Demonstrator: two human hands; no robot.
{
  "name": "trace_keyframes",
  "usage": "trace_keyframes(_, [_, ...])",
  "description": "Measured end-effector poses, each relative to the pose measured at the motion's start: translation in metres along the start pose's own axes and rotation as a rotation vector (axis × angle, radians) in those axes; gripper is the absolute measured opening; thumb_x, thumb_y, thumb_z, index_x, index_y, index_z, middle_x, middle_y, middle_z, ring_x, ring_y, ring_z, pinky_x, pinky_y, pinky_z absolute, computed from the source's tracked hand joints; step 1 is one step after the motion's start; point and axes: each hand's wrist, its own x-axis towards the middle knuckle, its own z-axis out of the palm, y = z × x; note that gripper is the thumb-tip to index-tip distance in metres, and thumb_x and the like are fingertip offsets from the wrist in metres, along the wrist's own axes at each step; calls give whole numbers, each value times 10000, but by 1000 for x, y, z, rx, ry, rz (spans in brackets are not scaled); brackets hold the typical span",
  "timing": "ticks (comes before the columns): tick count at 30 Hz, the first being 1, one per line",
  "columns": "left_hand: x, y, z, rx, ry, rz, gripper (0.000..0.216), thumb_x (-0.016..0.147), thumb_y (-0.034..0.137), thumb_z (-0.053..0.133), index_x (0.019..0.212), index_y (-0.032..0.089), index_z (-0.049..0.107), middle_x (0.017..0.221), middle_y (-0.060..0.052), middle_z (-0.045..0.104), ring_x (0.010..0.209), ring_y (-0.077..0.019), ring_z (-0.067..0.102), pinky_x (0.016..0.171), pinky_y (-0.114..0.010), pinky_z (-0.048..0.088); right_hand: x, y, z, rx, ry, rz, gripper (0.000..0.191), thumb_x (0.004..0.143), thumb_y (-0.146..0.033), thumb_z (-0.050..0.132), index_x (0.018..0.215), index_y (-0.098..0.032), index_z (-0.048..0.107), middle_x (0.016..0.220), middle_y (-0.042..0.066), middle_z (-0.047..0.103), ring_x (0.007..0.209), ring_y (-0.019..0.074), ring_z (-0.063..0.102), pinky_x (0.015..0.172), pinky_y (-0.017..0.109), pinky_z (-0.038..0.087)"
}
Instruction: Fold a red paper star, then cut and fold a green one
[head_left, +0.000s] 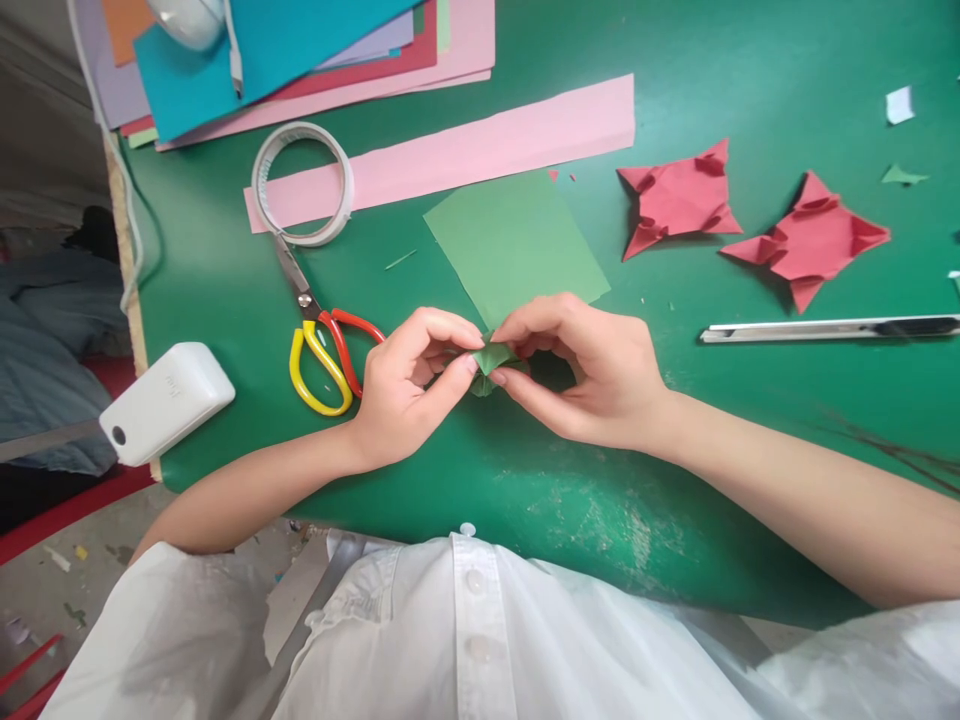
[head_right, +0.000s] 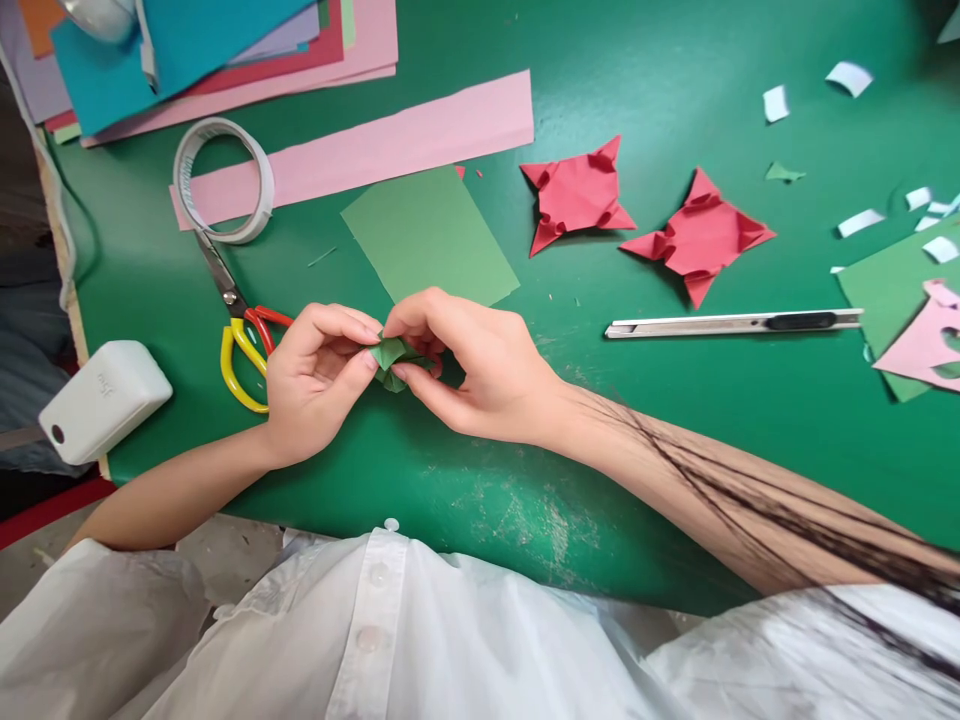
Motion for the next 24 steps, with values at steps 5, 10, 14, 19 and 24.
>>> trace_keyframes(5, [-1, 0, 1, 15, 10, 34, 66, 933, 163, 611, 970, 218, 609, 951, 0, 642, 893, -78, 653, 805, -183, 575, -1, -2, 1, -114, 53, -68, 189, 890, -132, 629, 1042, -235, 583, 919, 7, 704, 769, 124, 662, 646, 258, 555])
trace_keyframes(10, [-2, 2, 4, -33, 47, -23, 113, 931, 192, 640, 1015, 224, 573, 960, 16, 667, 889, -65, 696, 792, -157, 596, -3, 0, 4, -219, 116, -167, 185, 904, -147, 620, 1061, -245, 635, 1002, 21, 731, 889, 166, 676, 771, 329, 575])
trace_keyframes(14, [-3, 4, 4, -15, 25, -101, 165, 949, 275, 639, 1091, 220, 574, 973, 7, 740, 897, -85, 746, 771, -149, 614, -5, 1, 3, -311, 132, -196, 242, 890, -170, 653, 1109, -273, 638, 1026, 13, 745, 922, 187, 663, 772, 354, 563])
trace_keyframes(19, [-3, 5, 2, -20, -24, -140, 187, 955, 302, 633, 1118, 214, 612, 1029, -16, 769, 940, -124, 763, 773, -178, 642, -5, 0, 0, -424, 144, -182, 178, 897, -210, 643, 1050, -298, 636, 979, -5, 752, 883, 211, 664, 736, 383, 542])
trace_keyframes(24, [-2, 6, 2, -17, -31, -140, 175, 933, 241, 653, 1102, 200, 631, 1019, -11, 776, 950, -117, 763, 786, -153, 640, -4, 2, 3, -523, 235, -259, 209, 814, -144, 714, 972, -259, 640, 906, 15, 738, 824, 223, 634, 684, 393, 505])
